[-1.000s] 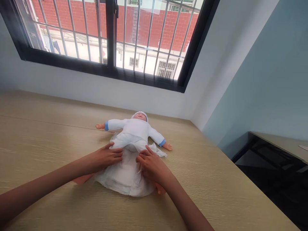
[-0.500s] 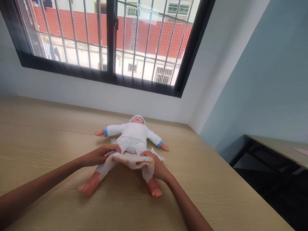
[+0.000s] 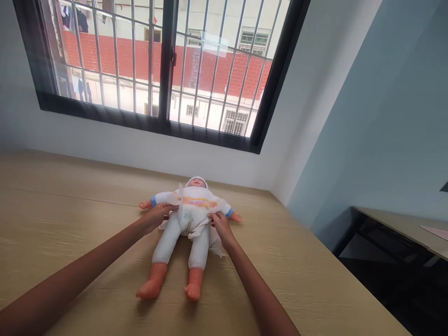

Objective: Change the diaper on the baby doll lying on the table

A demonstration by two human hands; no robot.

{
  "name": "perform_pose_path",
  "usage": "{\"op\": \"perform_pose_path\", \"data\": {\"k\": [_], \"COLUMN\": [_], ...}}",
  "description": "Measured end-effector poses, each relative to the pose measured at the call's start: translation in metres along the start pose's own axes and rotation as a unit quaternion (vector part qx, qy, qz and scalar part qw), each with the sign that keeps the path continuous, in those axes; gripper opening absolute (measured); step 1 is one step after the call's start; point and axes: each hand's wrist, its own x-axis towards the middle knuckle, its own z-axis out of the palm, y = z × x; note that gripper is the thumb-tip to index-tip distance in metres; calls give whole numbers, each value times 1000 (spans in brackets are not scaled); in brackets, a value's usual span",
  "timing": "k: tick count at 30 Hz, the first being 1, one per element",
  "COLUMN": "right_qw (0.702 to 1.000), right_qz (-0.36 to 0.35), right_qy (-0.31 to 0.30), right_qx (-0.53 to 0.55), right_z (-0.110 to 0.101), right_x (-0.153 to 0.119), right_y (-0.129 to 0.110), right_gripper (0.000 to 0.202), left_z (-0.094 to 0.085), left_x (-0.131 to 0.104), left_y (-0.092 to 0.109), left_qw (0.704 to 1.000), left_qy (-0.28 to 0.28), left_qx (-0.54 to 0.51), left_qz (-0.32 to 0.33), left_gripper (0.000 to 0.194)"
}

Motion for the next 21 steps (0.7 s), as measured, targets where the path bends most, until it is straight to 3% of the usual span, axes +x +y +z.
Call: {"op": "perform_pose_path", "data": {"k": [3, 10, 14, 21], "right_qw": [999, 989, 985, 983], "right_qz": [23, 29, 2, -38], "right_qy": [27, 110, 131, 149], "right_qx": [32, 96, 111, 102], "right_z": [8, 11, 15, 25], "right_x": [9, 16, 14, 9], "right_y": [11, 32, 35, 31], "right_gripper": [29, 32, 33, 27], "left_z": [0, -1, 8, 16], "left_x": [8, 4, -3, -7], "left_y": [-9, -17, -19, -16], "left_qw": [999, 994, 989, 991], "left_qy": [5, 64, 101, 97], "left_qx": [-20, -77, -95, -78], "left_qz": [-44, -52, -49, -39], "left_gripper": [27, 31, 33, 28]}}
